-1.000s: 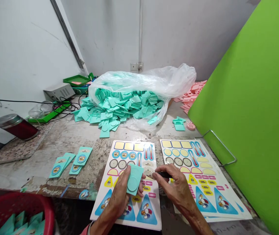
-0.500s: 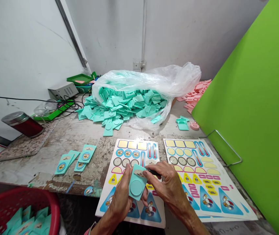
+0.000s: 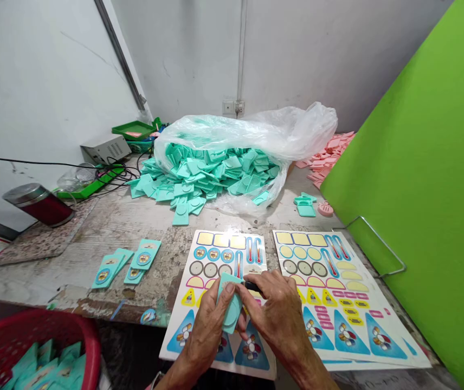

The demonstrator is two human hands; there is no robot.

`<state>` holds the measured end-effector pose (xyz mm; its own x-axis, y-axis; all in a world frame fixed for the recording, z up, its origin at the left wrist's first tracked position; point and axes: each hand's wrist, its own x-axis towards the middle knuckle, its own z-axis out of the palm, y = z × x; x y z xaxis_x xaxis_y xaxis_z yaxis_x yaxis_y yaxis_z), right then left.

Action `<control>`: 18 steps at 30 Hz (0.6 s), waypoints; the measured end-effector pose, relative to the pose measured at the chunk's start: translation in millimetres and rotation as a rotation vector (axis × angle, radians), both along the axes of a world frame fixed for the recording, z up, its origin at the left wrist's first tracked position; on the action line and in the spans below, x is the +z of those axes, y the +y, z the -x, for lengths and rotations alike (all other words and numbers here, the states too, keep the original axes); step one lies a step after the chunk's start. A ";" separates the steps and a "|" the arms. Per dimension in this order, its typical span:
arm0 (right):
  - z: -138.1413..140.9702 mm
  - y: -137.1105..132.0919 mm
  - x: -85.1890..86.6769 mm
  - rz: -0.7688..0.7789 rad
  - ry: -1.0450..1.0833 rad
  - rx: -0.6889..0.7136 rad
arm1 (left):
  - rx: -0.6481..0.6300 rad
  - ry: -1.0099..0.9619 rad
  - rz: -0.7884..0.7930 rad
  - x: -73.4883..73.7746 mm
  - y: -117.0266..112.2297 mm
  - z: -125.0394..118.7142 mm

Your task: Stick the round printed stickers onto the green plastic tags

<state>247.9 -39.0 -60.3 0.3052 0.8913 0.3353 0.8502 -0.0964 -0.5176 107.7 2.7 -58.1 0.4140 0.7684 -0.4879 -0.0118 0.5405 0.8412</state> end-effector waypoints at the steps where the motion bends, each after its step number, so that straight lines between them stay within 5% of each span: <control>1: 1.2 -2.0 -3.8 0.042 0.049 -0.031 | 0.000 0.076 -0.050 0.4 -1.7 0.5; 4: 1.8 -9.7 -16.7 0.149 0.195 -0.103 | 0.063 0.222 -0.176 -6.5 -5.5 5.7; 10: -18.1 8.3 -23.2 0.164 0.202 -0.070 | 0.054 0.013 -0.163 -7.4 23.8 13.9; 13: -23.1 41.6 -23.7 0.101 0.002 -0.017 | 0.116 -0.030 -0.183 -9.7 47.4 8.5; 18: -12.2 74.7 -37.7 0.070 -0.332 0.009 | 0.161 -0.059 -0.092 -35.4 61.2 -2.3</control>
<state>260.1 35.7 -98.0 0.1815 0.9179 0.3528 0.9723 -0.1138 -0.2042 110.0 63.9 -93.6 0.3077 0.8673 -0.3914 -0.1425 0.4487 0.8823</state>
